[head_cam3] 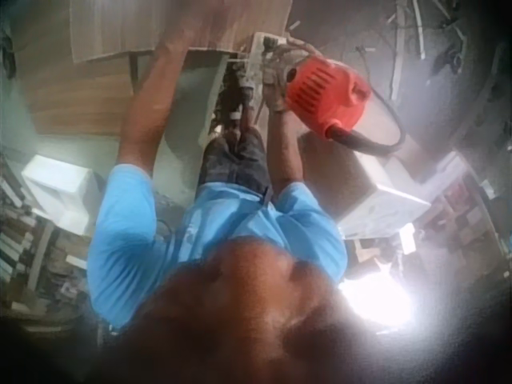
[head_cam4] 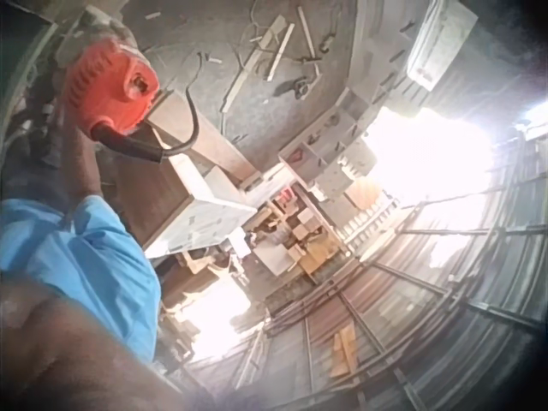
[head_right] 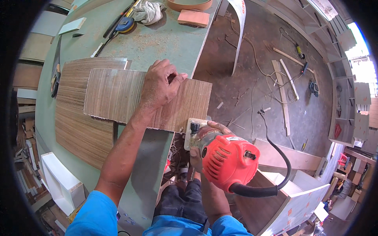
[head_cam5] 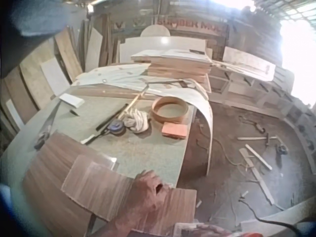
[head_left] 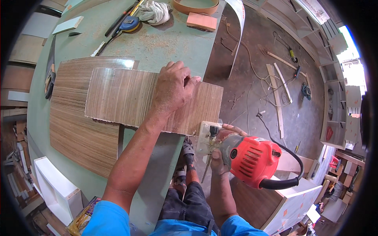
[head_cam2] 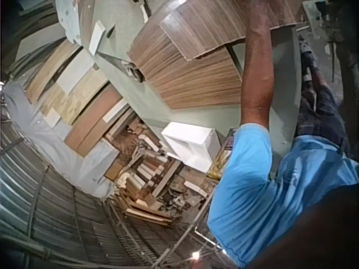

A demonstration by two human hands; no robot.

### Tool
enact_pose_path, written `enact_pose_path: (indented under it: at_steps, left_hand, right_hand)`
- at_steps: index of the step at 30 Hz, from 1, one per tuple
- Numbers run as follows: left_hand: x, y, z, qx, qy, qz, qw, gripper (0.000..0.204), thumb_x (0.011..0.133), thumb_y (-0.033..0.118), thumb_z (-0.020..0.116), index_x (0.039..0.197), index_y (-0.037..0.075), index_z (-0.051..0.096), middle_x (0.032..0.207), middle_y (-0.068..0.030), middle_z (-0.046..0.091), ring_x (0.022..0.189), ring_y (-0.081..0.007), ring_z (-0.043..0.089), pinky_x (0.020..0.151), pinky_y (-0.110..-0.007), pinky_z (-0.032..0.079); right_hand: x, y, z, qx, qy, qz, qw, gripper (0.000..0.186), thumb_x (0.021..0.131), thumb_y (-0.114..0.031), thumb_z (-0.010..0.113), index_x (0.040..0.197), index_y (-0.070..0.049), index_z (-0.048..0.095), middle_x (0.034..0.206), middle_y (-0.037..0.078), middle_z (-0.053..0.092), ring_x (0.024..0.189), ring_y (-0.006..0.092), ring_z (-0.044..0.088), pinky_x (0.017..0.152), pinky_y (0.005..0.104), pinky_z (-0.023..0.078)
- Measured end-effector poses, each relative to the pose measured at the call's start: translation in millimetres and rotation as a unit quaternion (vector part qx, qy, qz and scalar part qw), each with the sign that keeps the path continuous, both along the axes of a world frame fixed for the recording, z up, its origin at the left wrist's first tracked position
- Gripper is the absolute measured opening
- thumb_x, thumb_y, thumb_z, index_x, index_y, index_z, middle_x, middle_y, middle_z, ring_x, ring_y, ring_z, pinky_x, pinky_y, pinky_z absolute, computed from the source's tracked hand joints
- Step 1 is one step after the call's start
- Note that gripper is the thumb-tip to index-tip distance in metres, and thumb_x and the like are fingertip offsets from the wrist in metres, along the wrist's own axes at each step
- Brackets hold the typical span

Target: The person wipes wood panels with a cloth and then uses a power trimmer to finish the edges of the panels on a workbench.

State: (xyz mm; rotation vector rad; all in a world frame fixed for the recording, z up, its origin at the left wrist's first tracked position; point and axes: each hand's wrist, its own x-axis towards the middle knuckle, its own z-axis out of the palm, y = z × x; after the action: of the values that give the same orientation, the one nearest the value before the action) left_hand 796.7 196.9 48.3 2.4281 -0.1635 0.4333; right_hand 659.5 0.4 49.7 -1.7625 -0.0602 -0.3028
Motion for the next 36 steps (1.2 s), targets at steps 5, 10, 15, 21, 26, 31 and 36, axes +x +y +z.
enact_pose_path:
  at_steps: [5, 10, 15, 21, 26, 31, 36]
  left_hand:
    - [-0.4, 0.4, 2.8, -0.011, 0.015, 0.001, 1.000, 0.031, 0.087, 0.025, 0.076, 0.073, 0.002, 0.062, 0.077, -0.0096, 0.054, 0.079, -0.0279, 0.054, 0.074, -0.042, 0.046]
    - [0.6, 2.0, -0.2, -0.007, 0.001, -0.017, 1.000, 0.029, 0.087, 0.022, 0.076, 0.073, 0.002, 0.060, 0.076, -0.0085, 0.053, 0.078, -0.0273, 0.054, 0.074, -0.042, 0.046]
    - [1.8, 2.3, 1.3, -0.010, 0.000, -0.023, 1.000, 0.029, 0.087, 0.021, 0.076, 0.073, 0.002, 0.059, 0.075, -0.0082, 0.053, 0.078, -0.0273, 0.054, 0.075, -0.042, 0.045]
    - [3.8, 5.3, -2.4, -0.021, -0.010, -0.034, 0.999, 0.028, 0.086, 0.020, 0.076, 0.074, 0.002, 0.059, 0.076, -0.0088, 0.052, 0.078, -0.0284, 0.053, 0.077, -0.043, 0.044]
    - [3.6, 6.7, -3.8, -0.027, -0.012, -0.035, 0.999, 0.027, 0.085, 0.020, 0.076, 0.075, 0.002, 0.058, 0.077, -0.0097, 0.052, 0.079, -0.0291, 0.054, 0.078, -0.043, 0.044]
    - [4.2, 8.1, -5.1, -0.021, -0.015, -0.040, 0.999, 0.026, 0.084, 0.019, 0.076, 0.074, 0.002, 0.059, 0.078, -0.0109, 0.053, 0.081, -0.0295, 0.055, 0.080, -0.043, 0.045]
    - [4.6, 10.3, -8.5, -0.022, -0.019, -0.039, 0.999, 0.025, 0.083, 0.017, 0.076, 0.073, 0.002, 0.059, 0.080, -0.0108, 0.054, 0.083, -0.0293, 0.055, 0.081, -0.043, 0.046]
  right_hand:
    - [8.6, 11.1, -1.5, 0.106, -0.083, -0.022, 0.991, 0.072, 0.080, -0.036, 0.083, 0.130, 0.004, 0.049, 0.105, 0.006, 0.065, 0.106, 0.0198, 0.062, 0.099, 0.0339, 0.047]
    - [11.8, 12.5, 3.3, 0.103, -0.049, -0.035, 0.993, 0.075, 0.078, -0.039, 0.083, 0.129, 0.004, 0.050, 0.104, 0.007, 0.065, 0.104, 0.0201, 0.062, 0.100, 0.0373, 0.047]
    - [24.3, 14.8, -3.0, 0.157, -0.061, -0.071, 0.983, 0.081, 0.075, -0.040, 0.086, 0.130, 0.005, 0.049, 0.104, 0.008, 0.064, 0.102, 0.0189, 0.062, 0.096, 0.0335, 0.048]
    - [43.7, 12.9, -9.5, 0.101, -0.050, -0.027, 0.993, 0.097, 0.078, -0.049, 0.085, 0.144, 0.001, 0.034, 0.122, 0.018, 0.058, 0.113, 0.0259, 0.060, 0.094, 0.0385, 0.052]
    - [69.3, 15.8, -20.4, 0.137, -0.139, -0.048, 0.980, 0.086, 0.081, -0.036, 0.082, 0.143, 0.001, 0.035, 0.121, 0.022, 0.059, 0.110, 0.0291, 0.061, 0.093, 0.0414, 0.053]
    - [93.0, 25.8, -14.1, 0.142, -0.156, -0.085, 0.974, 0.067, 0.083, -0.028, 0.075, 0.130, 0.010, 0.046, 0.113, 0.023, 0.064, 0.100, 0.0313, 0.067, 0.087, 0.0440, 0.057]
    - [111.2, 25.7, -18.6, 0.239, -0.162, -0.043, 0.956, 0.063, 0.080, -0.013, 0.083, 0.130, 0.008, 0.049, 0.121, 0.019, 0.062, 0.110, 0.0285, 0.065, 0.098, 0.0424, 0.055]
